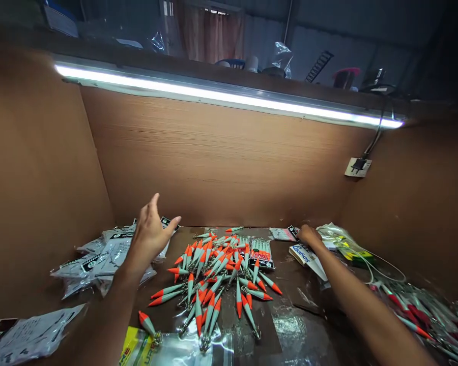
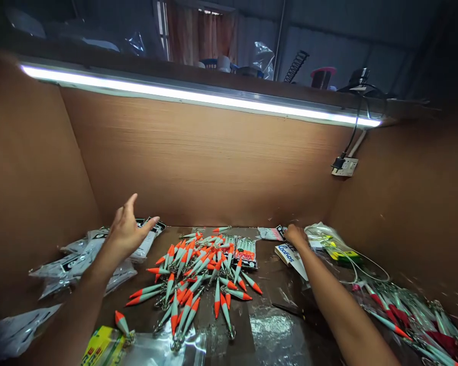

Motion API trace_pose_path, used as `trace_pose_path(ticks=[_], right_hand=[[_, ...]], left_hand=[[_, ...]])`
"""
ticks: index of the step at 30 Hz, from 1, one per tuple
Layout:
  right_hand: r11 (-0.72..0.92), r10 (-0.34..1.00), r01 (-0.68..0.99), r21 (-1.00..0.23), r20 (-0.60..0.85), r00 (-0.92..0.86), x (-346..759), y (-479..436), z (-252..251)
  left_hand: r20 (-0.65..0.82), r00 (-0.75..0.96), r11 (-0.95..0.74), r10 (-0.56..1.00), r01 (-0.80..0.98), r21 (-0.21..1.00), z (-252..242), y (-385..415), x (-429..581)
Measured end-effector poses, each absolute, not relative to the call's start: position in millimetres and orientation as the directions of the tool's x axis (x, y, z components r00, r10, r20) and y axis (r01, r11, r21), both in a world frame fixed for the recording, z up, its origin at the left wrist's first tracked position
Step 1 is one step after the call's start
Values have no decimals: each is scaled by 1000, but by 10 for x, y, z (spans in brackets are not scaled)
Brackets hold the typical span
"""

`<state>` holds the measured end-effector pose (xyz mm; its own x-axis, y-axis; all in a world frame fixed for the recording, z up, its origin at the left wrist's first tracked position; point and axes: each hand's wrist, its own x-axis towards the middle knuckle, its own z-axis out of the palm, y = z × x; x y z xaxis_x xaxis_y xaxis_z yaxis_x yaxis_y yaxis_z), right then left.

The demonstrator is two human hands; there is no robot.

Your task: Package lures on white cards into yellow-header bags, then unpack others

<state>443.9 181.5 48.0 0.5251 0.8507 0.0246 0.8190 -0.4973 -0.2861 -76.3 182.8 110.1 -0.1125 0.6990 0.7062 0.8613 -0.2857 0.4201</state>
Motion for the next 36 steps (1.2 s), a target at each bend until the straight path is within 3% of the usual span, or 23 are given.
trace_pose_path(ticks=[3, 10, 13, 16, 18, 20, 23, 28, 33, 36], right_hand=[[-376, 894, 882, -286, 140, 426, 4349, 1827, 492], [150, 864, 947, -286, 503, 15, 3571, 1738, 958], [472, 755, 819, -326, 629, -184, 3051, 1574, 1162], [674, 701, 567, -473, 651, -290, 2591, 1443, 1254], [682, 716, 433, -589, 658, -234, 2399, 1408, 1241], [627, 755, 378, -681, 651, -78, 2315, 1411, 1187], [509, 835, 407, -759, 549, -20, 2313, 1443, 1096], [474, 880, 466, -748, 424, -214, 2301, 1431, 1036], [478, 872, 495, -726, 459, -169, 2265, 1406, 1027], [577, 803, 458, -676, 570, -171, 2261, 1343, 1072]], left_hand=[[678, 4, -399, 735, 812, 427, 1114, 1770, -529], [600, 189, -579, 778, 586, 567, 1062, 1542, -63], [492, 269, -561, 828, 419, 714, 1020, 1427, 142], [320, 377, -401, 869, 158, 902, 967, 1370, 267], [199, 408, -225, 891, 18, 974, 937, 1384, 276], [131, 325, -109, 937, -87, 990, 918, 1434, 232], [126, 112, -98, 986, -233, 968, 906, 1538, 134], [162, -56, -172, 985, -360, 917, 902, 1628, 90], [316, -27, -306, 949, -339, 890, 947, 1562, 154], [312, -14, -297, 950, -352, 888, 973, 1526, 173]])
